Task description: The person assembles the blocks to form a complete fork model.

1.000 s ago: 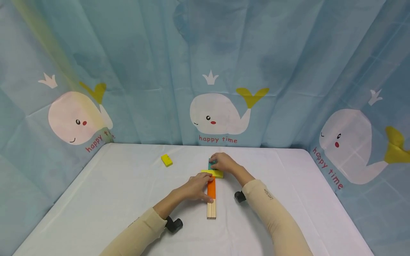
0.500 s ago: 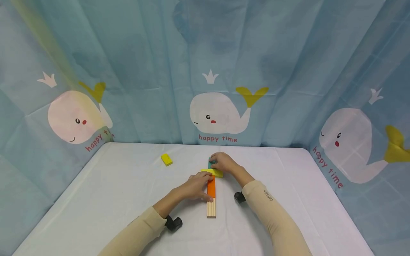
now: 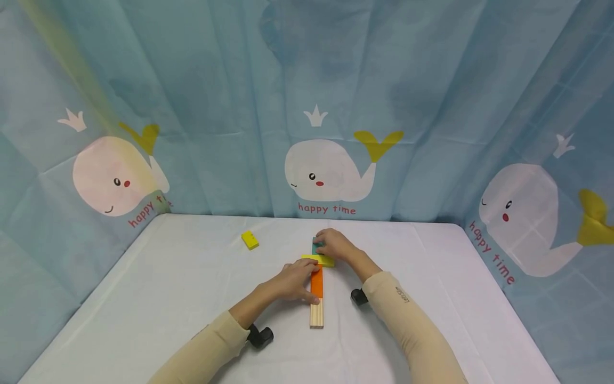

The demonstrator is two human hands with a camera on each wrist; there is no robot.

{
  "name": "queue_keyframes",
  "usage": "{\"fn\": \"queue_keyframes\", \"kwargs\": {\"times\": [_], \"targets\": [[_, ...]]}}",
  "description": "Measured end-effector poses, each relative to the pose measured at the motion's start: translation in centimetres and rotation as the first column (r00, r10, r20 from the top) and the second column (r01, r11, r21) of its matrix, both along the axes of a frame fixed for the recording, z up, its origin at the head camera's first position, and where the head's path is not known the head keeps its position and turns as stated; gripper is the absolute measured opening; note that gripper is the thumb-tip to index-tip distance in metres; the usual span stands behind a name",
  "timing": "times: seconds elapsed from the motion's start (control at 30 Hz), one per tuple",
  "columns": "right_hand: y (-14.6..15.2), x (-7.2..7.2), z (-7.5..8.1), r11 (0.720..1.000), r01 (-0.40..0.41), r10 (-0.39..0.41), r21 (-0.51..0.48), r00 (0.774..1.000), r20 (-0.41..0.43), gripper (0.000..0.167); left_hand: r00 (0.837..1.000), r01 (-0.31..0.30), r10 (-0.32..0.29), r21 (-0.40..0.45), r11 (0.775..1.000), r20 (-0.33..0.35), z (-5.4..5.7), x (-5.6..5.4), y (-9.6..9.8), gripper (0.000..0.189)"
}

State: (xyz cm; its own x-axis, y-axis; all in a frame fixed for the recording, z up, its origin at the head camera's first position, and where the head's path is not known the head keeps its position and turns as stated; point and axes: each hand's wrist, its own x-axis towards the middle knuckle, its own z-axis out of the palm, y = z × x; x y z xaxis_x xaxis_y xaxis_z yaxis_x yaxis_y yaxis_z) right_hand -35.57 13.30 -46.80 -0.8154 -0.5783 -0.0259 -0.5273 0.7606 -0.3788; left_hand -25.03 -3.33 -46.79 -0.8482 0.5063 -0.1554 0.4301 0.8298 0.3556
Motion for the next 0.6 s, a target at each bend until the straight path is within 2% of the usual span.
{"fn": "queue_keyframes", "kwargs": {"times": [0.6], "targets": [[-0.01, 0.22, -0.12, 0.999, -0.021, 0.019, -0.025, 0.997, -0.075, 0.025, 1.000, 0.008, -0.008, -0.015, 1.000, 0.002, -0.02, 0.04, 0.05, 0.082]]}}
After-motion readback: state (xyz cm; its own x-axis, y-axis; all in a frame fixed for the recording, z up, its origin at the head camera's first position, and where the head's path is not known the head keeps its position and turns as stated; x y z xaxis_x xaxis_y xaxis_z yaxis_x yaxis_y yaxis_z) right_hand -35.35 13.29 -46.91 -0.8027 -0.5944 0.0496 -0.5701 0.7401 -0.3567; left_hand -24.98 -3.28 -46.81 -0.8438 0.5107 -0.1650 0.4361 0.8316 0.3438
